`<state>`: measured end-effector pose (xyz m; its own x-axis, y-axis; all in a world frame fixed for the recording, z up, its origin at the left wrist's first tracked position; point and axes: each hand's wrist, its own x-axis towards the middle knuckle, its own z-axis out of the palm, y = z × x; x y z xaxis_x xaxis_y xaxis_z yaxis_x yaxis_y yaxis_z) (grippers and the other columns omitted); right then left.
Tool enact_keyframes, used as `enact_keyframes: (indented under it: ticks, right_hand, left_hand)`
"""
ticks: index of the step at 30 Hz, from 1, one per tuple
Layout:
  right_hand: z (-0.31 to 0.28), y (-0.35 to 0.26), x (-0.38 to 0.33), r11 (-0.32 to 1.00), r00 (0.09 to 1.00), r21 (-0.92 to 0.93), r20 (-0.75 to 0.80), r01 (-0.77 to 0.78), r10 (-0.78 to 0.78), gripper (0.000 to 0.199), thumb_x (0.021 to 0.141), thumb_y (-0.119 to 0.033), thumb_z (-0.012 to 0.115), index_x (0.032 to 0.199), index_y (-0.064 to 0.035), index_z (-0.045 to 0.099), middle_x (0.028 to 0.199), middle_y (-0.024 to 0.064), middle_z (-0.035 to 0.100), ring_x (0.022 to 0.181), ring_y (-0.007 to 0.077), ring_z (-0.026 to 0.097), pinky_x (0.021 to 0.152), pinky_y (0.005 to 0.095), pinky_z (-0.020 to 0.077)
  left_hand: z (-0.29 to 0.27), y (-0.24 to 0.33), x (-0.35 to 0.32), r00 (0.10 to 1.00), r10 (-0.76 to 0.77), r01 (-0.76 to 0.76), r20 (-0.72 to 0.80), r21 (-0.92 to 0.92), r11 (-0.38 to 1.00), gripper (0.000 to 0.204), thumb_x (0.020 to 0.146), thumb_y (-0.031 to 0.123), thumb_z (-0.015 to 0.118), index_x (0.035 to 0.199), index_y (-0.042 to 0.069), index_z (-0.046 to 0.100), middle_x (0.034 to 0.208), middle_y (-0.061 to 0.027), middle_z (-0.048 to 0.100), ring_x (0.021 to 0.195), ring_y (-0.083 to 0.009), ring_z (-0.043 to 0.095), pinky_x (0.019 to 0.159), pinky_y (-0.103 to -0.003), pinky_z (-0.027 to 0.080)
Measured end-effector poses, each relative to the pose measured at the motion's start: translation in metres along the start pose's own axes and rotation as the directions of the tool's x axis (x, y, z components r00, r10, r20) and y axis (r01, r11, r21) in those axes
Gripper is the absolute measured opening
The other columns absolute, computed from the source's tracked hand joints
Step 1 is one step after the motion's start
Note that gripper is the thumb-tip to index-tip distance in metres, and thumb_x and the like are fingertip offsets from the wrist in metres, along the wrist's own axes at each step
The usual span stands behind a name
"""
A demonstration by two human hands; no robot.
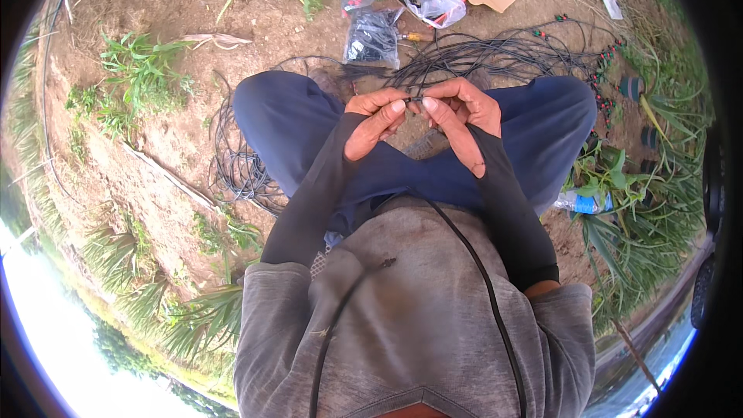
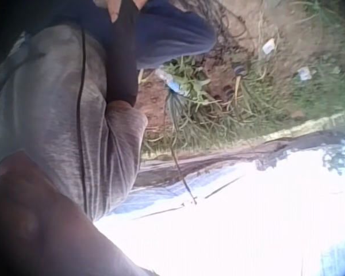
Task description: The person sits on the ground and assembles irrigation lines by stripping wire ends with pliers, inserting them into black connectors, and attaching green and red fittings. The person handles multiple wire segments and tools throughout the process.
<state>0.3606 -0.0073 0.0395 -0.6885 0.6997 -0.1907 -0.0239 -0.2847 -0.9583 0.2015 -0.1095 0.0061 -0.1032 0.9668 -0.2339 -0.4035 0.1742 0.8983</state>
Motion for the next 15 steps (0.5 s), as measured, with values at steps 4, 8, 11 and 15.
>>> enact_keyframes:
  ticks: [4, 8, 11, 15]
  right_hand:
    - [-0.0011, 0.0011, -0.0007, 1.000, 1.000, -0.007, 0.012, 0.003, -0.003, 0.011, 0.089, -0.002, 0.062, 0.099, 0.0013, 0.060, 0.085, 0.0045, 0.064, 0.073, 0.0061, 0.055, 0.065, 0.0201, 0.0449]
    - [-0.0010, 0.0030, -0.0015, 0.999, 1.000, -0.027, 0.024, 0.018, -0.017, 0.011, 0.089, -0.002, 0.063, 0.099, 0.0013, 0.060, 0.084, 0.0049, 0.064, 0.072, 0.0063, 0.056, 0.065, 0.0201, 0.0451]
    - [0.0012, 0.0057, -0.0025, 1.000, 1.000, -0.006, 0.013, 0.026, -0.026, 0.011, 0.088, -0.003, 0.064, 0.098, 0.0013, 0.061, 0.085, 0.0051, 0.065, 0.072, 0.0064, 0.056, 0.065, 0.0201, 0.0455]
    - [-0.0004, 0.0073, -0.0025, 0.995, 0.998, -0.084, 0.034, 0.060, -0.057, 0.008, 0.088, -0.002, 0.064, 0.095, 0.0007, 0.061, 0.083, 0.0040, 0.064, 0.072, 0.0055, 0.056, 0.065, 0.0203, 0.0452]
  left_hand:
    - [-0.0021, -0.0015, -0.0009, 1.000, -0.001, -0.001, 0.027, 0.047, 0.999, 0.026, 0.098, 0.025, 0.053, 0.105, 0.002, 0.063, 0.065, 0.0040, 0.045, 0.056, -0.0042, 0.038, 0.051, -0.020, 0.031]
    - [-0.0011, -0.0001, -0.0036, 1.000, 0.001, -0.001, 0.006, 0.048, 0.999, 0.026, 0.098, 0.024, 0.053, 0.105, 0.002, 0.064, 0.064, 0.0043, 0.044, 0.056, -0.0040, 0.037, 0.051, -0.020, 0.031]
    - [-0.0029, -0.0032, -0.0051, 1.000, 0.011, -0.011, 0.008, 0.024, 1.000, 0.025, 0.098, 0.024, 0.053, 0.105, 0.002, 0.064, 0.065, 0.0039, 0.045, 0.055, -0.0038, 0.038, 0.050, -0.020, 0.031]
    - [-0.0015, 0.0001, -0.0079, 1.000, 0.016, -0.014, -0.021, 0.102, 0.995, 0.023, 0.097, 0.019, 0.054, 0.104, 0.000, 0.065, 0.065, 0.0029, 0.047, 0.055, -0.0045, 0.040, 0.049, -0.021, 0.031]
